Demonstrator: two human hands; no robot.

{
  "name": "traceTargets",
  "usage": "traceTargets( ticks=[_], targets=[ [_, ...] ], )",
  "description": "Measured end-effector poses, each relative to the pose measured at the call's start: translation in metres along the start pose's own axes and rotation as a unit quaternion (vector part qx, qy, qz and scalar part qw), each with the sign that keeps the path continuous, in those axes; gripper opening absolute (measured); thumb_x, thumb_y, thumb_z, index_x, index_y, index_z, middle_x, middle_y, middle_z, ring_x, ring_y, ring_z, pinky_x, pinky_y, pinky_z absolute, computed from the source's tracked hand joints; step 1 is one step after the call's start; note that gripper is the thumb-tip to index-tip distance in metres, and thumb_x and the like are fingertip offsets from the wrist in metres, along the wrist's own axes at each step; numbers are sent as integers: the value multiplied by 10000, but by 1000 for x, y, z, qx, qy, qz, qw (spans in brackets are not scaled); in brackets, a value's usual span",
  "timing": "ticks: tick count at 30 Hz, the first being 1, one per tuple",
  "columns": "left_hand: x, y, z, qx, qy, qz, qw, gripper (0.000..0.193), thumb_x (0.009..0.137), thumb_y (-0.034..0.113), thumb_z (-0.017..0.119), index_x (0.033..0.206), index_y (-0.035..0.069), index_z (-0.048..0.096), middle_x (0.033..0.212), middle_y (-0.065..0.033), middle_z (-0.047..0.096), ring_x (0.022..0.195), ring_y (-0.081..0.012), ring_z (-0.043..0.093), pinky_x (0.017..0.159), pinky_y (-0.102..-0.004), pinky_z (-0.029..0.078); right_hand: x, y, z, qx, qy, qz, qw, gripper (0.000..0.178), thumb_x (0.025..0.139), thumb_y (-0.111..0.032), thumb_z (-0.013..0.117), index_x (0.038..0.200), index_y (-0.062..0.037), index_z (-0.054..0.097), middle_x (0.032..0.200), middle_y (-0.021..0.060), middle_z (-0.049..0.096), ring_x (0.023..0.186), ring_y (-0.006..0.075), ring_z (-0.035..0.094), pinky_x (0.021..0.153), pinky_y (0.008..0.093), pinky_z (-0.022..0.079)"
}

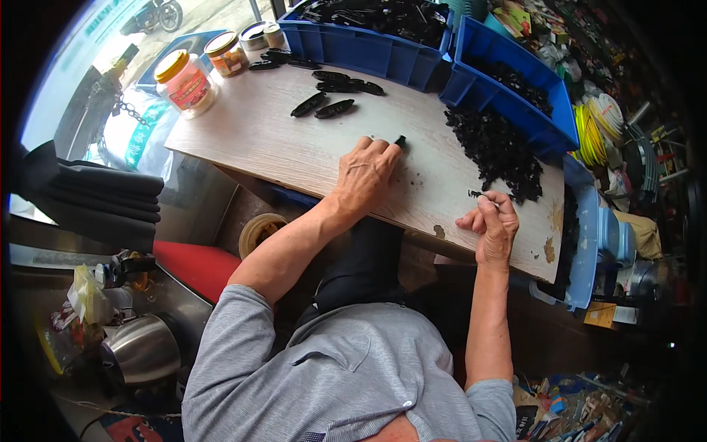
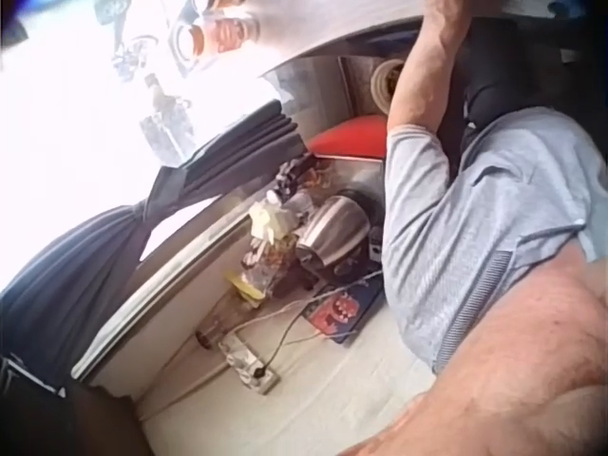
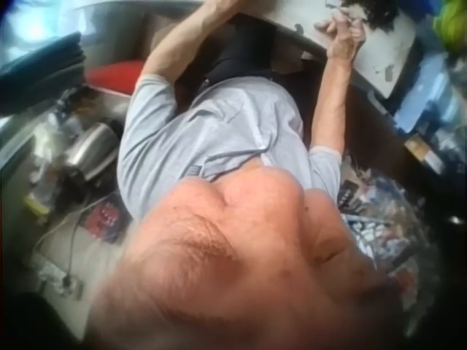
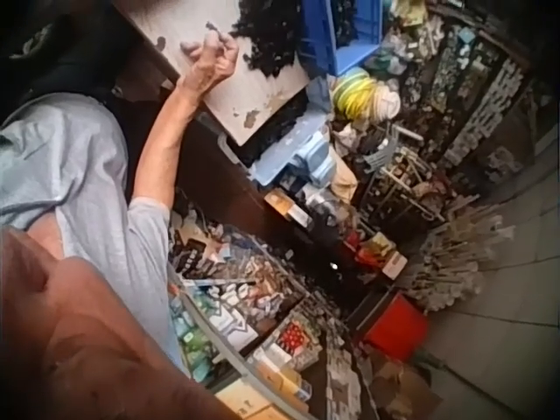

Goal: Sorting and inspecting small black plastic clips from a bin onto a workbench.

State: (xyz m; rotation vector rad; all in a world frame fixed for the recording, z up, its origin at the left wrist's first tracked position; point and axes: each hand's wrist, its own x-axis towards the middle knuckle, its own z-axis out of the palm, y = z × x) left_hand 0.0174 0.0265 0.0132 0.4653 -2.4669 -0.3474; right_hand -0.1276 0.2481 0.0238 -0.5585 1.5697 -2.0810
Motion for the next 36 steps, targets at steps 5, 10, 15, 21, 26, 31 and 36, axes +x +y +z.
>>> traceTargets(
  ticks=[5,10,15,21,26,31,36],
  targets=[
    [1,-1,-2,5,11,-7,1000,179,836,117,677,1009,87,642,947,-88,659,911,-324,595,761,-418,510,-1,0,-2,1,7,-5,1000,126,896,-127,684,988,-60,629,527,7,498,499,153,566,578,364,567],
    [0,-12,1,3,92,3,996,195,818,157,719,986,79,657,960,-89,671,911,-330,592,780,-439,493,-1,1,-4,8,1,-12,1000,133,897,-140,685,992,-65,631,538,10,509,511,158,579,587,371,574],
    [-12,33,9,-414,24,-156,897,171,870,67,692,1027,11,655,759,-27,629,662,-88,562,601,-233,453,-1,1,3,49,-1,13,999,105,900,-150,683,987,-98,658,547,19,535,544,177,606,637,406,600],
    [-7,86,8,-615,-121,-243,740,250,876,86,721,1108,13,666,829,1,647,725,-55,583,615,-207,481,-7,-2,12,92,-11,17,996,127,881,-114,707,988,-61,665,583,-10,544,523,103,544,630,297,555],
    [-4,90,26,-616,-160,-211,742,246,877,90,716,1090,-20,663,876,-24,676,757,-70,626,615,-226,525,-5,0,0,39,-17,27,999,130,866,-112,738,982,-80,688,744,-33,630,555,37,496,575,187,423],
    [-1,91,17,-642,-177,-246,704,248,876,119,719,1069,-28,666,856,-30,675,706,-70,619,618,-226,526,-3,-3,-1,34,-38,49,997,152,859,-108,749,998,-99,689,829,-23,670,594,37,539,571,175,429],
    [6,92,12,-670,-175,-314,649,256,899,190,701,1021,-33,670,808,-39,664,666,-77,622,604,-224,533,-5,-5,3,93,-35,96,990,188,873,-79,732,1041,-60,650,812,11,703,662,97,648,685,233,530]
  ],
)
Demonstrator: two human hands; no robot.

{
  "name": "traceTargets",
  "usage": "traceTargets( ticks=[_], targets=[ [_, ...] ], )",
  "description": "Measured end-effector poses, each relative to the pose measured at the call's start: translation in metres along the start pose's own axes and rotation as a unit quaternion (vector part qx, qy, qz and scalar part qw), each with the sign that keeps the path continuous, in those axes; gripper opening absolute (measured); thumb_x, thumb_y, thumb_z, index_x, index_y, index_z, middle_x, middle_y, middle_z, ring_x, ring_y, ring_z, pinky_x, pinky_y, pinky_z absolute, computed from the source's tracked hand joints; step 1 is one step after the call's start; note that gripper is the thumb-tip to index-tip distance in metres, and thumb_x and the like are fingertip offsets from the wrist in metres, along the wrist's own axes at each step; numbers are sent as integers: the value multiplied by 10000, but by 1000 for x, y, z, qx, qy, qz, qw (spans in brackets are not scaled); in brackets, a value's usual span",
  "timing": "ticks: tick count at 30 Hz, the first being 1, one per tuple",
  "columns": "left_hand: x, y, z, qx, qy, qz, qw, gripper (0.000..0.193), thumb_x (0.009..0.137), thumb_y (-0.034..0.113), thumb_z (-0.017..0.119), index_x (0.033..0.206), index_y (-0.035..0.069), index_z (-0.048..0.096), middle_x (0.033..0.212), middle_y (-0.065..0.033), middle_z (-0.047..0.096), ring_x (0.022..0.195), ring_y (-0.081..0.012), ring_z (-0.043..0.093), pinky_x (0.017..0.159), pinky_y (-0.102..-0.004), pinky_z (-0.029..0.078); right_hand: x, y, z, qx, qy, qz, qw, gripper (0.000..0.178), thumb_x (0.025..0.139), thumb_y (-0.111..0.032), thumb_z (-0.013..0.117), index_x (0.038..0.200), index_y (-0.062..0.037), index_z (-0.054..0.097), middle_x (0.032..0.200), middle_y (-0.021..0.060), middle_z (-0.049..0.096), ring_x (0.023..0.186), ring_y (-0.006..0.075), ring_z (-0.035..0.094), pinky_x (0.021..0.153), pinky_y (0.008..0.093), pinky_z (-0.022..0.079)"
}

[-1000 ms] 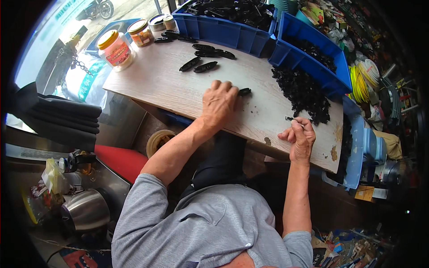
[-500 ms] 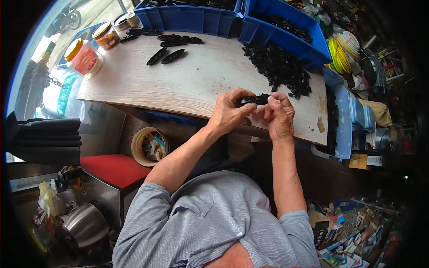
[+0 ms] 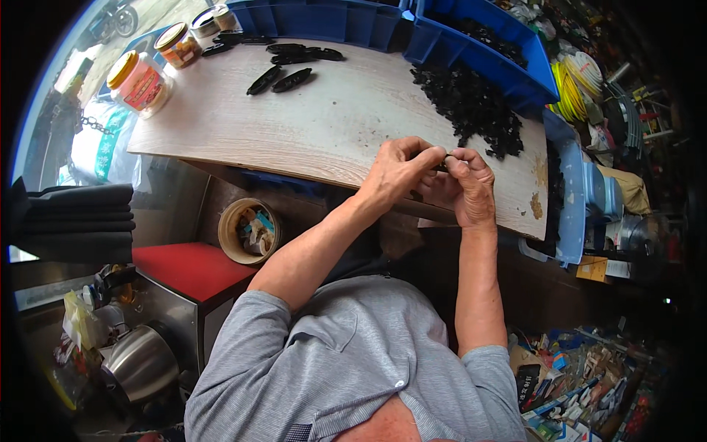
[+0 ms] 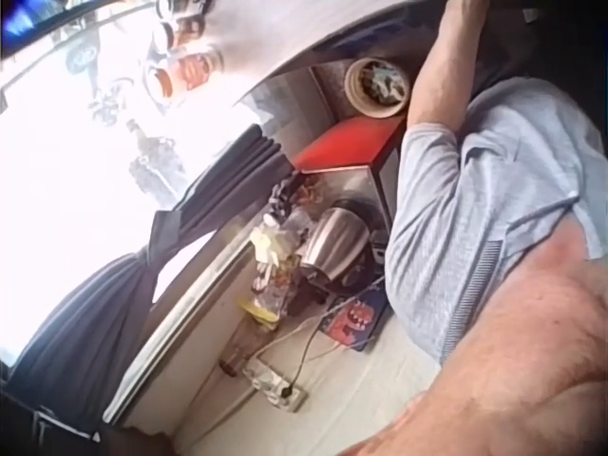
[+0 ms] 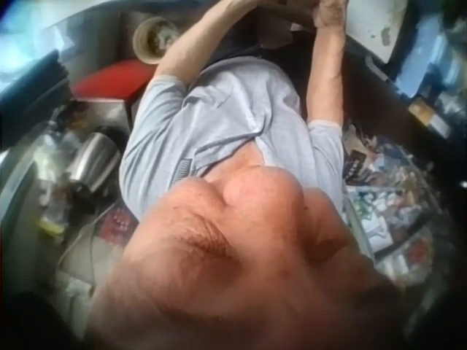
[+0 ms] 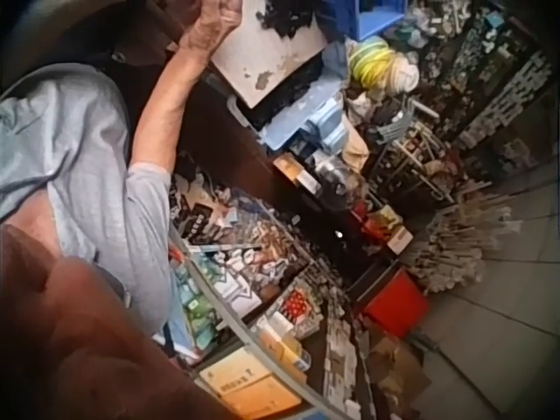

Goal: Sorting and inspecting small black plastic clips from a bin onto a workbench.

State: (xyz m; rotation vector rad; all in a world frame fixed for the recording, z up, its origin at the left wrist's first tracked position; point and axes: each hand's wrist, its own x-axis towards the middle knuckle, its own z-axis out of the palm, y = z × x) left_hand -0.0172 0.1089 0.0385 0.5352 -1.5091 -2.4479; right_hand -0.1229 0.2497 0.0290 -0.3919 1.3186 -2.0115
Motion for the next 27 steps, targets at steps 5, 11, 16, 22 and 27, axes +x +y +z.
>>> traceTargets(
  ticks=[5,11,16,22,27],
  targets=[
    [6,-4,1,5,28,9,1000,256,913,219,686,960,-32,676,783,-42,657,613,-83,619,548,-226,530,2,-3,2,-69,0,1,998,204,867,-126,731,1041,-59,648,612,-50,570,603,77,629,605,221,497],
    [3,0,2,23,45,2,999,244,914,215,680,942,-27,674,780,-42,652,602,-89,623,535,-230,531,1,-1,5,-51,4,7,999,176,869,-137,736,1021,-79,667,601,-45,564,573,78,612,595,224,492],
    [6,-4,-1,-12,36,-3,999,230,920,203,667,946,-26,666,780,-50,647,610,-102,633,544,-241,543,0,-3,5,-85,3,-3,996,146,872,-123,732,1006,-96,679,658,-53,582,567,53,553,596,212,488],
    [7,-10,-3,-31,30,4,999,178,934,156,635,941,-21,660,790,-57,653,628,-104,625,574,-238,543,-1,-4,10,-105,22,-5,994,130,865,-118,733,987,-102,693,698,-65,581,577,27,495,585,198,470],
    [5,-10,-2,-38,38,28,998,158,936,135,638,946,-22,660,806,-63,650,656,-96,608,582,-230,536,-4,-11,19,-124,38,-12,992,162,856,-209,747,922,-84,669,664,-52,548,541,43,478,549,202,431]
  ],
)
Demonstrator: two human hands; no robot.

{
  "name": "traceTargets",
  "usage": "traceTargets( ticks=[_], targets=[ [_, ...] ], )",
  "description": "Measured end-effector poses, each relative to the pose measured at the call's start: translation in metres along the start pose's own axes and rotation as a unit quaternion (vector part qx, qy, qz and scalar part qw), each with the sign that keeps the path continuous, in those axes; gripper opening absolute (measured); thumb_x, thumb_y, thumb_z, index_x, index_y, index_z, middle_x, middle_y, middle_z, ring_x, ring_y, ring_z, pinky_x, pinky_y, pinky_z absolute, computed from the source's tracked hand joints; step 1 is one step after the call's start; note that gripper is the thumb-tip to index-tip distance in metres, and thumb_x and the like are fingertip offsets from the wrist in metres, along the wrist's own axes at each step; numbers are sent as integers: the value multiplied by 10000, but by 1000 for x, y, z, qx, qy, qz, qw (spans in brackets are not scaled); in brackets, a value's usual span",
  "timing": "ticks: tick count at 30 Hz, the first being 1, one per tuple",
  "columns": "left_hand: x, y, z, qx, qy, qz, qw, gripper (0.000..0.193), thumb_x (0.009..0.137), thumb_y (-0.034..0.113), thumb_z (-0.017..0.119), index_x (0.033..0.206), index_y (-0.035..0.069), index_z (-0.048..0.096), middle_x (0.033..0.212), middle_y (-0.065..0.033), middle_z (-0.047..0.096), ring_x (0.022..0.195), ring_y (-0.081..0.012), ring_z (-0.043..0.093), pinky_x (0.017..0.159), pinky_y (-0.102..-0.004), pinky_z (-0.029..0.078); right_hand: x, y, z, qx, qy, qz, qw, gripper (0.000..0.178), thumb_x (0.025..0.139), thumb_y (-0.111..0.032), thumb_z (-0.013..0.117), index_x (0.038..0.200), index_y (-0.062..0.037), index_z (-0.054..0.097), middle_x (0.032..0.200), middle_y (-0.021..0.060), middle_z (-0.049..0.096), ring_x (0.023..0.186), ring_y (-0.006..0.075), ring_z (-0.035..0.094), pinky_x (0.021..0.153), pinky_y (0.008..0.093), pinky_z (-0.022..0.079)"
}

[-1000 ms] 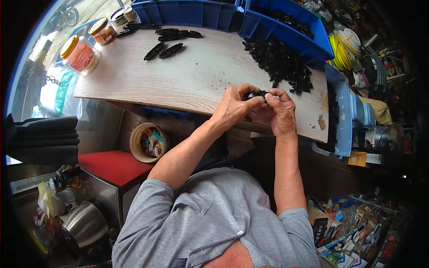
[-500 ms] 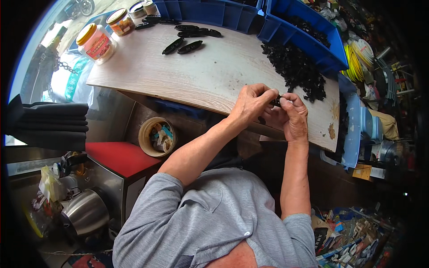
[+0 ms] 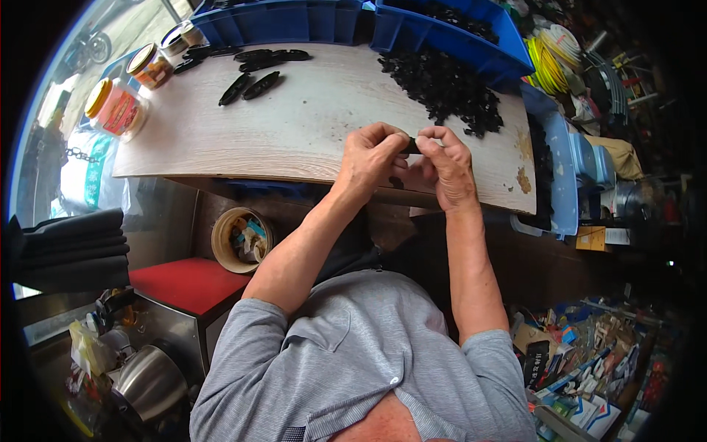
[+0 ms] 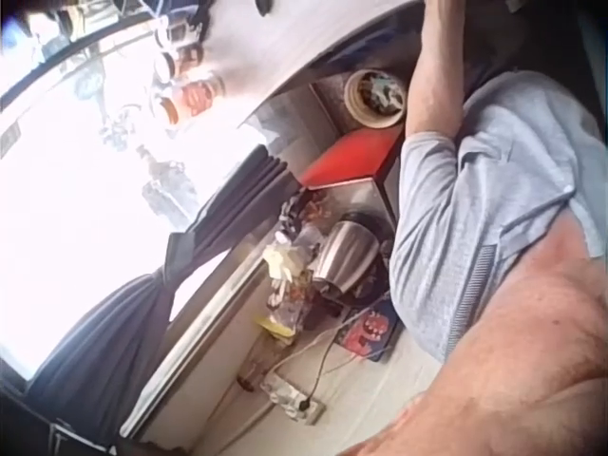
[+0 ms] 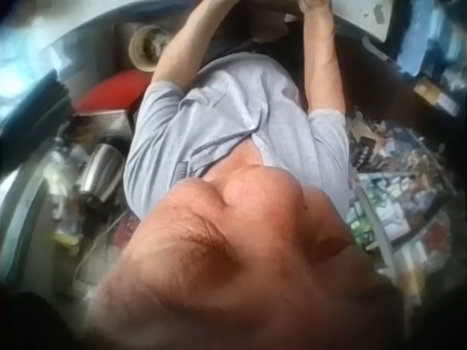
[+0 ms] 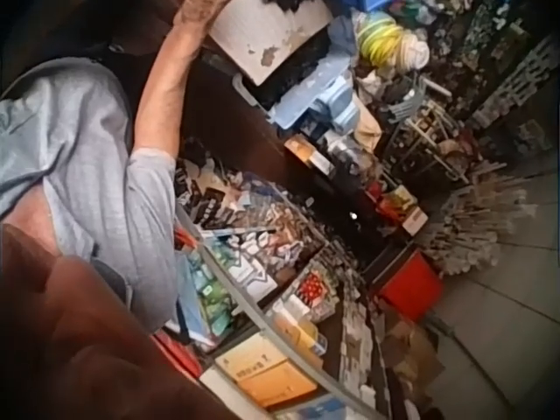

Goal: Sorting and inspecting small black plastic clips from a bin onto a workbench.

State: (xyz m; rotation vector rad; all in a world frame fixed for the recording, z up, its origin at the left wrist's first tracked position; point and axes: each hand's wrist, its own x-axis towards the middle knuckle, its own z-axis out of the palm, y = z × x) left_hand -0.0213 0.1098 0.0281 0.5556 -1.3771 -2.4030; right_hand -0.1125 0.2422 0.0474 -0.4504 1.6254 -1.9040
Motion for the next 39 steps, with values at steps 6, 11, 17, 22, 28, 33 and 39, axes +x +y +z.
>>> traceTargets(
  ticks=[6,11,17,22,28,33,39],
  targets=[
    [-10,2,1,-17,3,5,1000,133,940,117,637,949,-12,666,816,-61,658,657,-93,612,587,-229,543,-1,-8,1,-59,-42,77,994,290,882,-298,691,722,-96,558,610,-10,492,479,83,457,462,279,489],
    [-11,0,0,-38,-20,21,999,150,922,120,652,931,-30,661,779,-55,647,612,-91,605,566,-231,538,-3,6,1,-70,-19,25,997,296,889,-273,671,695,-96,534,609,-31,460,472,76,464,462,307,520],
    [-9,-3,2,-4,-72,26,997,188,941,157,663,933,-31,661,785,-53,651,663,-105,640,587,-256,546,-11,0,-12,-20,-8,14,1000,283,883,-262,669,691,-117,520,546,-35,426,450,109,499,489,331,542],
    [15,-12,17,377,38,283,881,178,900,194,706,986,40,680,849,-88,700,743,-189,673,645,-321,545,-16,-17,-61,-1,95,17,995,287,876,-289,657,681,-128,521,437,-7,370,470,179,582,596,517,622],
    [65,-29,48,587,42,376,716,99,823,142,677,895,78,656,860,-107,684,879,-329,629,789,-437,505,6,-72,-150,45,354,-26,934,384,870,-355,686,1001,-18,557,457,18,395,438,223,576,553,453,614],
    [76,-42,49,614,8,386,689,94,829,106,643,917,82,618,857,-119,658,849,-327,626,762,-441,500,3,-65,-163,26,423,-33,905,558,855,-417,709,1155,16,526,490,40,373,573,218,583,644,508,613],
    [41,-30,40,478,50,453,751,150,823,29,682,933,68,587,834,-127,639,806,-319,638,705,-416,502,-2,-17,-114,25,203,10,979,295,877,-276,727,1019,-65,578,495,15,456,532,205,615,589,477,612]
  ],
)
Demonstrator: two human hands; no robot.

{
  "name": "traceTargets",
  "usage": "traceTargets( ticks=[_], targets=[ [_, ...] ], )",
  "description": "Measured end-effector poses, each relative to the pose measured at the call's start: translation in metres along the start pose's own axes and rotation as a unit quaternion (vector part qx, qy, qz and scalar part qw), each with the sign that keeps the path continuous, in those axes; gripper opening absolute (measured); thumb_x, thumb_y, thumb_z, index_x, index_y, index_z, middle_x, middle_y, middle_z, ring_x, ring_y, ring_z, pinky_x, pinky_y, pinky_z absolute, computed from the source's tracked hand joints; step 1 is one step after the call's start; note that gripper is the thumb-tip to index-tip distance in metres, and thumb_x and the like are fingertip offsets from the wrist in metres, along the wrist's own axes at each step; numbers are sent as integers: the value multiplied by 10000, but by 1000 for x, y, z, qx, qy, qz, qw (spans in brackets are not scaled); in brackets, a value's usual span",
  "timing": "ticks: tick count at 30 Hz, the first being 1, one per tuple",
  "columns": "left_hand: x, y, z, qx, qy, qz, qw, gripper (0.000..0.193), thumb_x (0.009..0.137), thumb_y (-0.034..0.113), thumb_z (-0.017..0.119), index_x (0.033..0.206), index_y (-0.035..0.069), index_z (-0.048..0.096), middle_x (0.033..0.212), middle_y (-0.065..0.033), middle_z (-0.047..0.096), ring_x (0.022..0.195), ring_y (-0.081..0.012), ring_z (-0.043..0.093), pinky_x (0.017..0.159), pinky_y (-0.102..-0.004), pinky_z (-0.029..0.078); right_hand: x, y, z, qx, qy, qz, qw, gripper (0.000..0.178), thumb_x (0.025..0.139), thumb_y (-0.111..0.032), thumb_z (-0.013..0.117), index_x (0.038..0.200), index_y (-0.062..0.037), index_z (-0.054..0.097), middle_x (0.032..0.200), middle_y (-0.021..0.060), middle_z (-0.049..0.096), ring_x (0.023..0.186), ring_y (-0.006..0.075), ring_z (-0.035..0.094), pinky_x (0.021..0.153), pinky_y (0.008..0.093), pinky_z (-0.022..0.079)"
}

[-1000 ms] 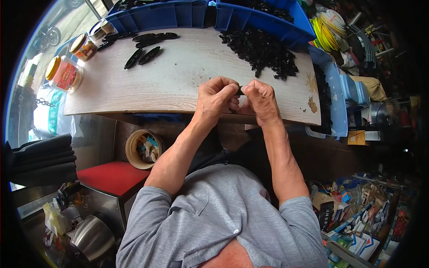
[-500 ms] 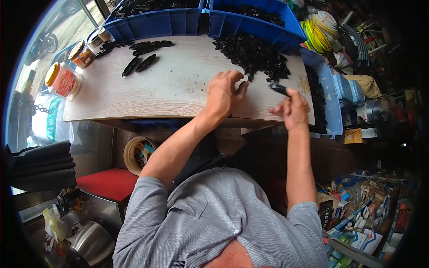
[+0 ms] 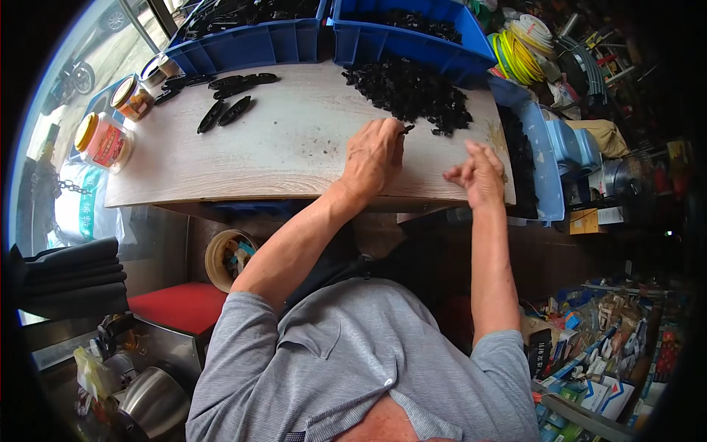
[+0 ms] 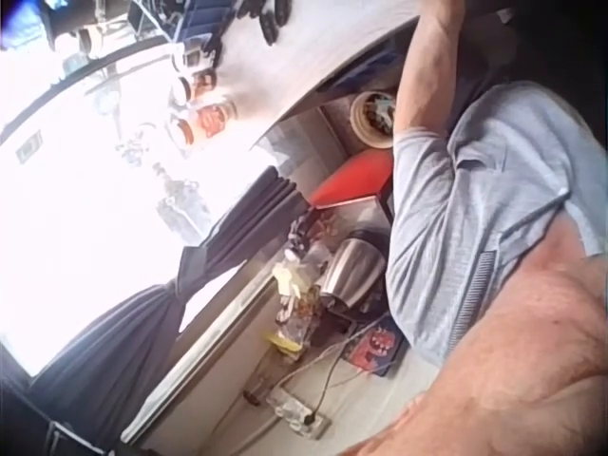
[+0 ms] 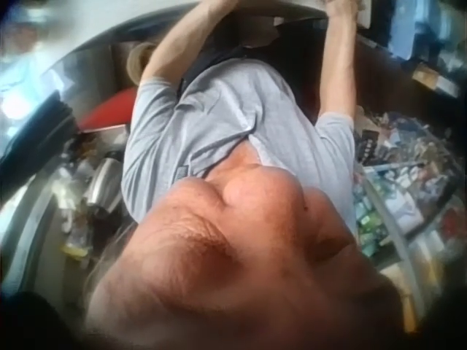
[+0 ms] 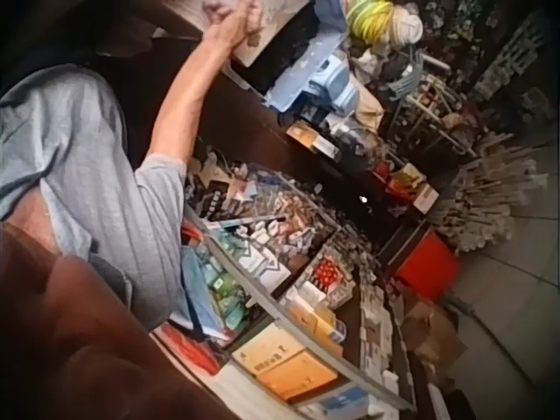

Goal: Sorting and inspecting small black plastic clips from a bin onto a workbench.

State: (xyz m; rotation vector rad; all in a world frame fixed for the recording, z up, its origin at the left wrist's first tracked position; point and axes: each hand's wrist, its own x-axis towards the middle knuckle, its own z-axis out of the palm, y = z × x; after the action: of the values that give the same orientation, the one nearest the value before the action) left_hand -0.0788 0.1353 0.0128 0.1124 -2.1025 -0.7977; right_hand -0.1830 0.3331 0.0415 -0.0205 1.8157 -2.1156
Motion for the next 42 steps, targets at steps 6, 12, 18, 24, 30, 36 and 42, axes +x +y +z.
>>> traceTargets(
  ticks=[6,12,18,24,30,36,42],
  targets=[
    [-17,10,-20,-27,60,1,998,230,781,-39,717,945,54,586,813,-111,633,739,-295,641,643,-366,505,-14,14,32,-23,-130,-11,991,270,888,-233,732,1044,-59,596,504,14,501,478,192,616,527,379,586],
    [-32,9,-19,-56,58,-17,997,227,792,-30,722,961,51,594,822,-102,637,744,-279,646,655,-362,511,-21,18,52,-20,-200,0,980,289,882,-207,744,1079,-38,618,513,12,507,475,167,589,548,348,573],
    [-31,9,-19,-80,61,-33,994,235,789,-28,729,967,44,594,848,-108,645,759,-283,653,666,-366,522,-18,21,59,-60,-229,-15,971,298,883,-177,748,1103,-23,619,531,20,519,473,152,569,517,298,510],
    [-34,5,-23,-102,72,-6,992,245,783,-47,719,979,33,597,865,-141,648,777,-334,656,667,-390,525,-24,22,73,-71,-205,-7,976,306,858,-185,772,1084,-15,655,585,-19,550,480,86,518,476,235,440],
    [-38,9,-29,-124,35,-33,991,268,775,-51,705,1006,38,604,877,-143,649,795,-347,641,690,-410,520,-23,22,71,-89,-227,-20,970,182,875,-178,740,953,-44,644,583,-16,542,465,90,509,470,241,456],
    [-20,-44,-96,107,82,-34,990,351,769,39,741,1098,57,620,1034,-161,641,1001,-368,590,854,-441,490,-19,27,63,-64,-243,-29,968,141,927,-187,641,935,-58,586,501,26,480,435,178,551,465,327,525],
    [4,-137,-182,460,-31,-153,874,372,828,260,705,1131,58,626,1157,-129,637,1095,-341,561,927,-448,457,-20,28,69,-36,-235,-42,970,145,932,-203,636,913,-69,585,499,25,481,451,178,571,454,335,536]
  ],
)
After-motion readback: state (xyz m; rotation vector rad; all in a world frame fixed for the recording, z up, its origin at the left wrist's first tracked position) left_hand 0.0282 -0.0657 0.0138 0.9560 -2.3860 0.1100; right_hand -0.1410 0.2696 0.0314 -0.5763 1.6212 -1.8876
